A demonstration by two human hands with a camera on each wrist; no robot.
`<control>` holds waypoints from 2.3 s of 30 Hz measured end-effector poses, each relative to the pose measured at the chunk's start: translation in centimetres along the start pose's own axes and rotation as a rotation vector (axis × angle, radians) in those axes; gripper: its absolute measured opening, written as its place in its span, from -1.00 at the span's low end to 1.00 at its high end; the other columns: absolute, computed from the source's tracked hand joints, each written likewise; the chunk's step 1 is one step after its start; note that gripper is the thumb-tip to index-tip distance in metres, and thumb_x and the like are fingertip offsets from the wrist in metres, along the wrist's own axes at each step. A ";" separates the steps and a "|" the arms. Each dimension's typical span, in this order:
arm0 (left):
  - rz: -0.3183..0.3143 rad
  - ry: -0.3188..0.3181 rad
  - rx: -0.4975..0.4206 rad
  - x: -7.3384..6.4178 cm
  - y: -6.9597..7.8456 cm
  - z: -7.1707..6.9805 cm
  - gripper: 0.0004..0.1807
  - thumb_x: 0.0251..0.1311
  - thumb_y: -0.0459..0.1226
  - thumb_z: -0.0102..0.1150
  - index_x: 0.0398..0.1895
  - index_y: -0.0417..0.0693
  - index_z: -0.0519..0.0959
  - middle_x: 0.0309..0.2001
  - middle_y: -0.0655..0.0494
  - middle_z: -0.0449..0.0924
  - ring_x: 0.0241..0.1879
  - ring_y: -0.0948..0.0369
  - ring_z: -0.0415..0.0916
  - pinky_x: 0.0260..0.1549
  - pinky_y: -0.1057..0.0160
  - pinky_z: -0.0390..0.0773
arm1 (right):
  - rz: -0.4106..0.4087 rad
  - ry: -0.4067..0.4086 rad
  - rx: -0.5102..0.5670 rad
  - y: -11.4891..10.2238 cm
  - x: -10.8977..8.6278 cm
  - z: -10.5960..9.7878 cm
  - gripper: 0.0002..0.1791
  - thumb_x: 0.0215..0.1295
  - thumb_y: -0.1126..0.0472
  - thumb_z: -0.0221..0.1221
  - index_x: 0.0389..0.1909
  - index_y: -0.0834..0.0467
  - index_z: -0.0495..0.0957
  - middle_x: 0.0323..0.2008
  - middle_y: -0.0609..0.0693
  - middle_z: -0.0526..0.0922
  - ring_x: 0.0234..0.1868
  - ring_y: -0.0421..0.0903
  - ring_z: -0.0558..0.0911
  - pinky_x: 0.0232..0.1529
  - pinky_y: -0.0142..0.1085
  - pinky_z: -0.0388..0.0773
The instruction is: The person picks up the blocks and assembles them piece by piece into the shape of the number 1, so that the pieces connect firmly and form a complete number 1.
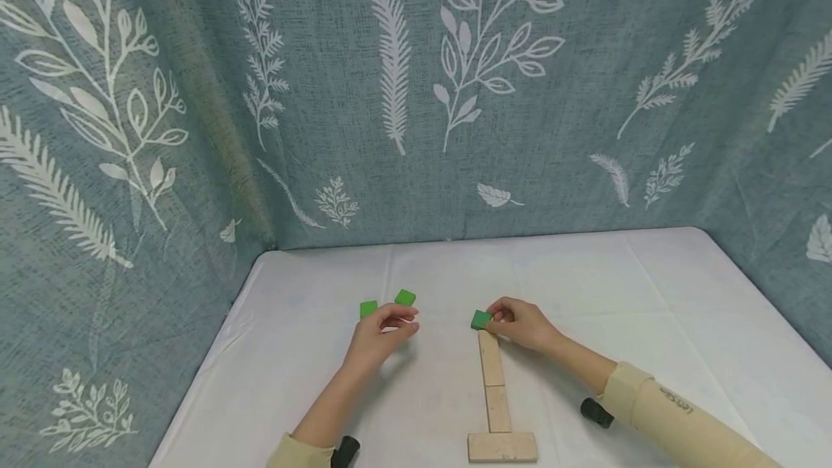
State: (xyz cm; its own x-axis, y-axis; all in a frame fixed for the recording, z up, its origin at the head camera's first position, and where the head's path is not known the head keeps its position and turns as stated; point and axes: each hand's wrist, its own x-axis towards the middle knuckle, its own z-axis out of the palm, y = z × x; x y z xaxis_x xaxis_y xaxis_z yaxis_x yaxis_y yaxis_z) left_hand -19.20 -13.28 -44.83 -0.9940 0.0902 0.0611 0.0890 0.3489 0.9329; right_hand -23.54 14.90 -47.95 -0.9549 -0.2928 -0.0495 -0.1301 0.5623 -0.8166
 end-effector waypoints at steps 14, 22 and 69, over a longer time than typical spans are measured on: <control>-0.150 0.159 -0.143 2.2 -1.3 -2.1 -0.66 0.13 -0.38 0.32 0.00 -0.22 0.61 -0.03 -0.09 0.59 -0.15 0.21 0.50 -0.23 0.40 0.50 | 0.020 -0.005 -0.009 0.1 0.0 0.2 -0.74 0.24 0.13 0.27 -0.13 0.20 0.59 -0.38 -0.07 0.51 -0.36 -0.14 0.41 -0.40 -0.35 0.36; -0.224 0.180 -0.158 3.3 -2.0 -3.6 -0.59 0.18 -0.37 0.27 0.11 -0.23 0.55 0.11 -0.17 0.52 0.03 0.07 0.47 -0.01 0.12 0.47 | -0.002 -0.013 -0.008 0.1 0.0 0.1 -0.72 0.25 0.13 0.28 -0.12 0.23 0.58 -0.37 -0.06 0.50 -0.37 -0.13 0.39 -0.42 -0.33 0.35; -0.184 0.179 0.291 4.5 -4.6 -4.5 -0.53 0.06 -0.35 0.36 0.05 -0.39 0.52 -0.06 -0.23 0.54 -0.06 -0.04 0.47 -0.06 0.05 0.50 | -0.016 -0.012 0.011 0.0 -0.1 0.2 -0.72 0.25 0.16 0.28 -0.12 0.25 0.57 -0.40 -0.05 0.49 -0.41 -0.14 0.38 -0.48 -0.37 0.32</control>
State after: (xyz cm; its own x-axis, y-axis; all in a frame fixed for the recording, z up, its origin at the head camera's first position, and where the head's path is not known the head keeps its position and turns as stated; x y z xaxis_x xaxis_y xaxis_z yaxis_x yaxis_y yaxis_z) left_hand -24.38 -18.70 -47.26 -0.9880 -0.1538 -0.0128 -0.1032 0.5967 0.7958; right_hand -23.43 14.82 -48.05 -0.9492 -0.3116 -0.0432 -0.1428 0.5490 -0.8235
